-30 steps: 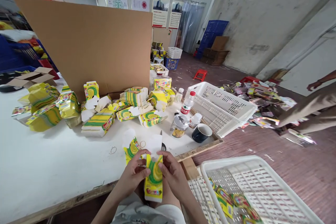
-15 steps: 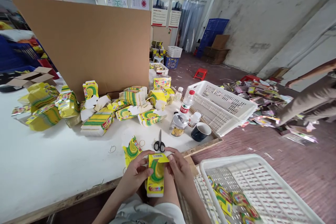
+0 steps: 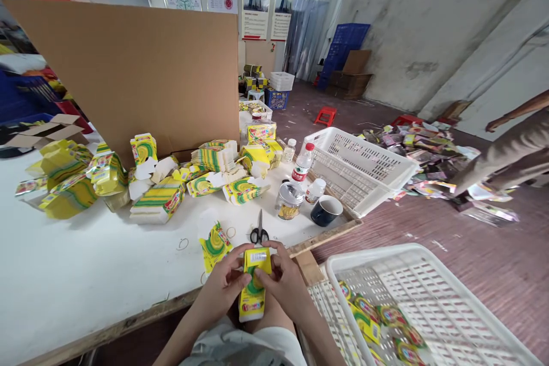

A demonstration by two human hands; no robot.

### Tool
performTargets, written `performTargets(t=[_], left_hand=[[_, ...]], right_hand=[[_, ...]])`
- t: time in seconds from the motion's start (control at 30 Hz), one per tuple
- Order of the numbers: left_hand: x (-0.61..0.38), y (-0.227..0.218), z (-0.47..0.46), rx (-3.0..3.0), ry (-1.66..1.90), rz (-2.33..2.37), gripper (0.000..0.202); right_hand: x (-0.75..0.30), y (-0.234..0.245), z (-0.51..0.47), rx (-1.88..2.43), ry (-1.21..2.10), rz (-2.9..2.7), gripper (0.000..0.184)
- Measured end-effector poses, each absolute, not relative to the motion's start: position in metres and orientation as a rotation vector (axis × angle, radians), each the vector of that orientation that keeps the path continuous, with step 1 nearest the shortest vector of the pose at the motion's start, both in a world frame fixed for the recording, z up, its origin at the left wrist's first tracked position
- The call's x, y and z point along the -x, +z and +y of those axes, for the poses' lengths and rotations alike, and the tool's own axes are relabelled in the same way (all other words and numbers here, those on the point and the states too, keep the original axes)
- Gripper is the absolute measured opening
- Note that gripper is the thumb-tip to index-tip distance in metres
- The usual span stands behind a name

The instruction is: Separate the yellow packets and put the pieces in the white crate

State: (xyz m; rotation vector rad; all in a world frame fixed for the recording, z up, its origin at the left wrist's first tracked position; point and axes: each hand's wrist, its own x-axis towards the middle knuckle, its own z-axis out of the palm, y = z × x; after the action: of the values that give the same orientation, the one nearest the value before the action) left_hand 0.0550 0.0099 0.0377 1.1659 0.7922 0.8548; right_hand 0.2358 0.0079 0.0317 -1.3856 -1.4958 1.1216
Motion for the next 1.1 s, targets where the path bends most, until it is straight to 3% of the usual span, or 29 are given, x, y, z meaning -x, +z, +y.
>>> performTargets(t=[0.23,0.5,0.6,0.7,0.87,1.1], left_hand=[[-0.055,0.037,0.010,-1.143,0.874,0.793,0.057],[-0.060,0.044,0.009,-1.011,0.856,0.757,0.057],[-0.065,0.042,0.010,-1.020,0.891,0.762,0.055],[-0.066,0.042,0.012,-1.087,0.896,0.753,0.054],[-0.064,0.046,0.013,-1.160,0.879,0.706,0.053],[-0.063,0.042,0.015,-1.041,0.926,0.772,0.058]], right_hand=[[-0.236,0.035,0.006,1.512,0.973,-1.528,0.038],[-0.250,0.026,0.002,1.248,1.139,-1.338,0.030],[-0.244,0.024,-0.001,1.256,1.136,-1.293,0.035],[-0.241,0.025,-0.002,1.316,1.051,-1.364,0.042],[-0.239,0.029,0.003,1.471,0.880,-1.433,0.036],[-0.241,0.036,0.006,1.147,1.230,-1.290,0.037]])
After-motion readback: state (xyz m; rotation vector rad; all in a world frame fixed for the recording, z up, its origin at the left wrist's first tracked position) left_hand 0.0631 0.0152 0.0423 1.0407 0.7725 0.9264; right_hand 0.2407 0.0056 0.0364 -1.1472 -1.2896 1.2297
